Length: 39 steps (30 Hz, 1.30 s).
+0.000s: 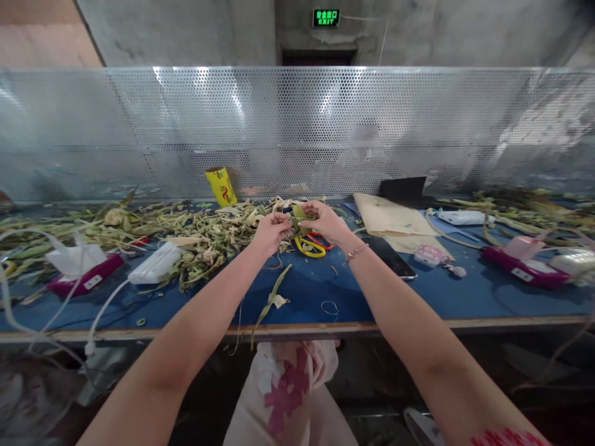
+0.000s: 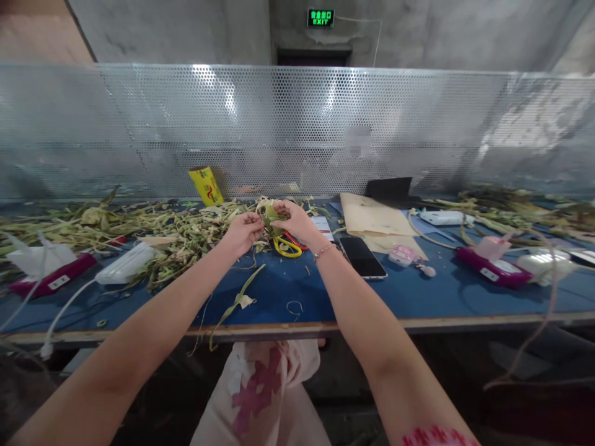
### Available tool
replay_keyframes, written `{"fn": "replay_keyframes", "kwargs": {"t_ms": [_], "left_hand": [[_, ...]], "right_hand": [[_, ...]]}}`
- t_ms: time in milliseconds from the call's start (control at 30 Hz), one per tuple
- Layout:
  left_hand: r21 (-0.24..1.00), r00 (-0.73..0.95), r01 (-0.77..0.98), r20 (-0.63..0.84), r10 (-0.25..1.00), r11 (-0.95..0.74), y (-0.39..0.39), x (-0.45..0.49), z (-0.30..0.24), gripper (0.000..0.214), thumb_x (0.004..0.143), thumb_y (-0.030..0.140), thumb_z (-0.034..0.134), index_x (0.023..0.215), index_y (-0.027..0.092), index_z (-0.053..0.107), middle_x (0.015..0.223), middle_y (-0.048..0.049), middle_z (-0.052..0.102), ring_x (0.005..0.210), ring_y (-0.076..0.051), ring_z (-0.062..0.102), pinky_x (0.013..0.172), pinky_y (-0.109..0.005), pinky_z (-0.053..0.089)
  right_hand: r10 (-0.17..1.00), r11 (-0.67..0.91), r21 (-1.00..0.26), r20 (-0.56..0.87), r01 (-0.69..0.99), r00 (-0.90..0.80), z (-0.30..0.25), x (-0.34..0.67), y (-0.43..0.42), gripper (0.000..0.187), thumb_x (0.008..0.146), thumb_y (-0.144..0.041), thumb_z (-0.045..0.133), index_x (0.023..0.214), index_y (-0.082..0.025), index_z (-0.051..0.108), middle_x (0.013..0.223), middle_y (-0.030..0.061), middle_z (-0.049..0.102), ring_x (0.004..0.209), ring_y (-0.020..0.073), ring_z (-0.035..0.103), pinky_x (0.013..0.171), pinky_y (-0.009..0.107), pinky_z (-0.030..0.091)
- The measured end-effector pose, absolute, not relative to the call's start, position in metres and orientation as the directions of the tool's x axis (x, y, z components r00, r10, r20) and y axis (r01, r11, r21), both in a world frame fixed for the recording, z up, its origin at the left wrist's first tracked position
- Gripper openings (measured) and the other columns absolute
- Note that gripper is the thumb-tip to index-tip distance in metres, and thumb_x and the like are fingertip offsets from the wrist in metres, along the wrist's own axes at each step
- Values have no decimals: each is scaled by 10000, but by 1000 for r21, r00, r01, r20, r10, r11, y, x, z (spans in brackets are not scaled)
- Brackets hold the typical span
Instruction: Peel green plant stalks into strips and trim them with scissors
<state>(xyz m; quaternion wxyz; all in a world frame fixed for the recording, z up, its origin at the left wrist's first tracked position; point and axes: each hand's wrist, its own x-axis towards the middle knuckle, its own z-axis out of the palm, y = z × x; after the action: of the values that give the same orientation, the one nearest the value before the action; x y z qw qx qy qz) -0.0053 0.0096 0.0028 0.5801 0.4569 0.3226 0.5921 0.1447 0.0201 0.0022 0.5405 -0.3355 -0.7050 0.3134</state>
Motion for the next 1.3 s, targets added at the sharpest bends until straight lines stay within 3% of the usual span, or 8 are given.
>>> {"fn": "replay_keyframes", "kwargs": {"t_ms": [167,300,467,767,933,1033,1133,1300], "left_hand": [[924,45,-367,133,990,-108,7,-5,7,245,459,-16,599,597,141,471,483,57,507,462,-52,483,508,-196,382],[933,42,-344,128,991,-106,4,-4,9,254,435,-23,569,615,138,492,527,55,520,481,-58,491,502,-204,380],[940,38,-308,168,985,-148,1,-2,7,242,443,8,591,645,128,533,575,29,559,519,-72,516,541,-228,404],[969,6,-92,232,973,-231,2,-2,7,163,499,21,578,610,122,514,497,32,542,453,-58,470,493,-202,375],[959,-26,-33,280,960,-281,5,-1,3,158,559,-7,526,633,128,492,519,52,507,502,-57,476,556,-202,399],[951,-16,-26,309,951,-310,5,0,2,158,594,-14,508,642,134,482,541,54,496,515,-57,472,588,-212,410],[951,-2,-3,309,951,-309,3,-1,0,124,629,22,535,651,135,488,550,45,505,521,-62,479,599,-224,417],[955,54,-3,296,954,-296,-1,-3,0,113,635,57,580,709,128,532,604,19,558,590,-78,530,677,-252,439]], "right_hand": [[822,568,-816,555,106,-127,2,138,17,288,554,-236,662,820,-173,569,901,46,618,849,143,571,795,323,456],[841,539,-835,527,109,-120,6,134,9,228,653,-348,584,794,-169,597,804,24,616,738,126,553,695,283,448],[856,513,-838,515,187,-43,4,133,10,251,661,-377,557,525,-174,499,509,-41,439,513,86,401,519,242,345],[905,424,-881,405,-209,130,-1,125,14,226,588,-386,613,625,-176,539,582,-37,462,544,88,405,515,233,327],[821,542,-839,540,45,186,-7,124,17,283,692,-409,523,534,-183,455,535,-40,372,534,91,339,523,244,277],[755,590,-786,618,184,217,-9,121,16,310,731,-413,486,528,-181,455,559,-23,405,581,110,371,570,257,295],[726,618,-756,654,217,214,-10,120,12,291,743,-417,485,581,-176,500,616,-8,465,624,120,405,610,265,313],[732,612,-765,644,202,221,-11,122,10,338,760,-458,460,570,-179,459,567,-23,404,577,110,364,562,255,290]]}}
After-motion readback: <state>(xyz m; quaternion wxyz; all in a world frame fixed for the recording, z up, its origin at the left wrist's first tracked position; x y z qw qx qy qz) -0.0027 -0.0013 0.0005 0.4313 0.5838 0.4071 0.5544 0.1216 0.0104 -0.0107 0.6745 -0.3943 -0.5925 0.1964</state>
